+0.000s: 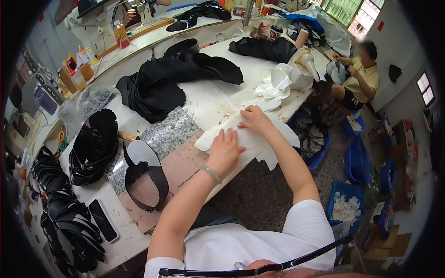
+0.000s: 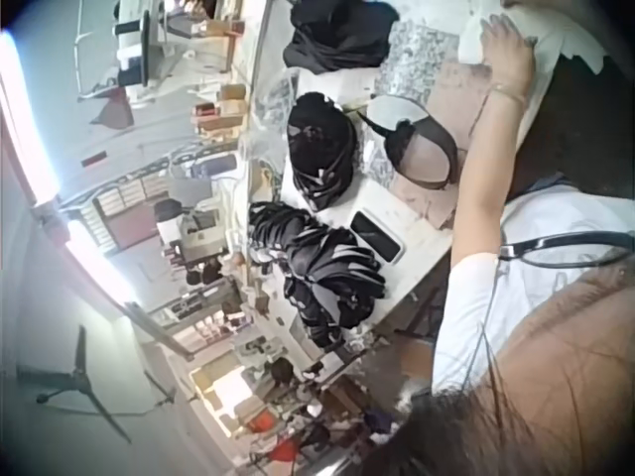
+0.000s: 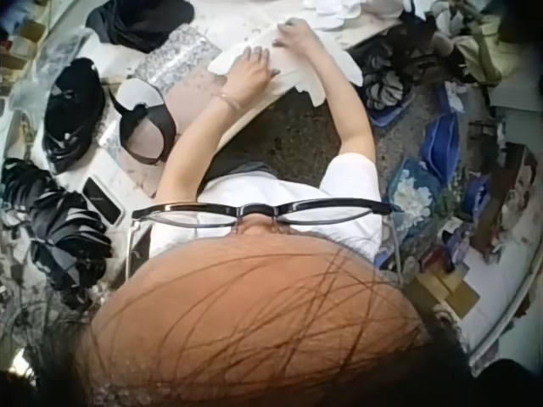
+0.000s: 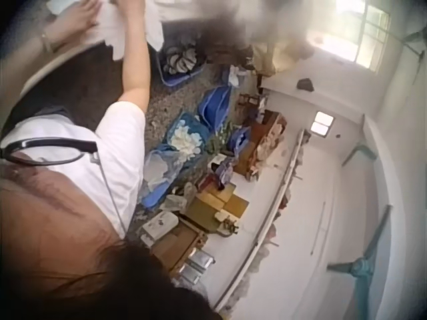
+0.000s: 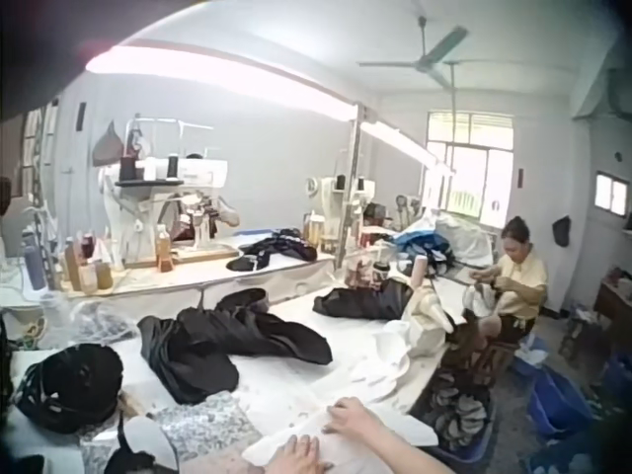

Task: The person assembles shoe components by fitting and pressing lining pieces and fabric inserts into shoe upper sections by hand.

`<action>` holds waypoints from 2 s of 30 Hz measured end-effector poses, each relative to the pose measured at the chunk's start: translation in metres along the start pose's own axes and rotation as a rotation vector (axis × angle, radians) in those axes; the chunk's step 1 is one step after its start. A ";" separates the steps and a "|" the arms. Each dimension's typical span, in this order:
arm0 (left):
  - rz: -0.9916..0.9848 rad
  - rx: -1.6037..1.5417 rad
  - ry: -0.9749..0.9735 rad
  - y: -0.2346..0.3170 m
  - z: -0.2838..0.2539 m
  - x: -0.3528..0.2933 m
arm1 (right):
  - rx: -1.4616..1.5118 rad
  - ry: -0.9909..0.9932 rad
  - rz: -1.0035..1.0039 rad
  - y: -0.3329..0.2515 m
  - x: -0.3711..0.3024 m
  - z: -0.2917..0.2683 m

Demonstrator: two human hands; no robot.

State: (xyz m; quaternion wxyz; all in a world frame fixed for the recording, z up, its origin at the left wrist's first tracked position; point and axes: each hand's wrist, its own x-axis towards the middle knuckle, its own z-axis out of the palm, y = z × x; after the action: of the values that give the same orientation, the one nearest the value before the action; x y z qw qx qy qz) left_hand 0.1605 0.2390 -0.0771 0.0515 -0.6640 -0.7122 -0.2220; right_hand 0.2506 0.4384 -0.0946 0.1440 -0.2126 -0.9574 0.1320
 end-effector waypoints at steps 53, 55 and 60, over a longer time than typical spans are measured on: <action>-0.641 -1.492 0.311 -0.042 -0.193 -0.181 | 2.136 -0.044 0.146 -0.277 -0.081 -0.013; -0.623 -1.558 0.344 -0.043 -0.194 -0.177 | 2.120 -0.088 0.070 -0.271 -0.081 0.003; -0.646 -1.579 0.355 -0.042 -0.194 -0.170 | 1.867 -0.048 0.150 -0.286 -0.076 -0.010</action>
State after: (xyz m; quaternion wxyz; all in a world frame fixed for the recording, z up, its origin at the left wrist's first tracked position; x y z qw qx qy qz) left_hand 0.0960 0.0062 0.0239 -0.3791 -0.2266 -0.4848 -0.7549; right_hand 0.2138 0.1560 -0.0123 0.2277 -0.0696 -0.4506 0.8604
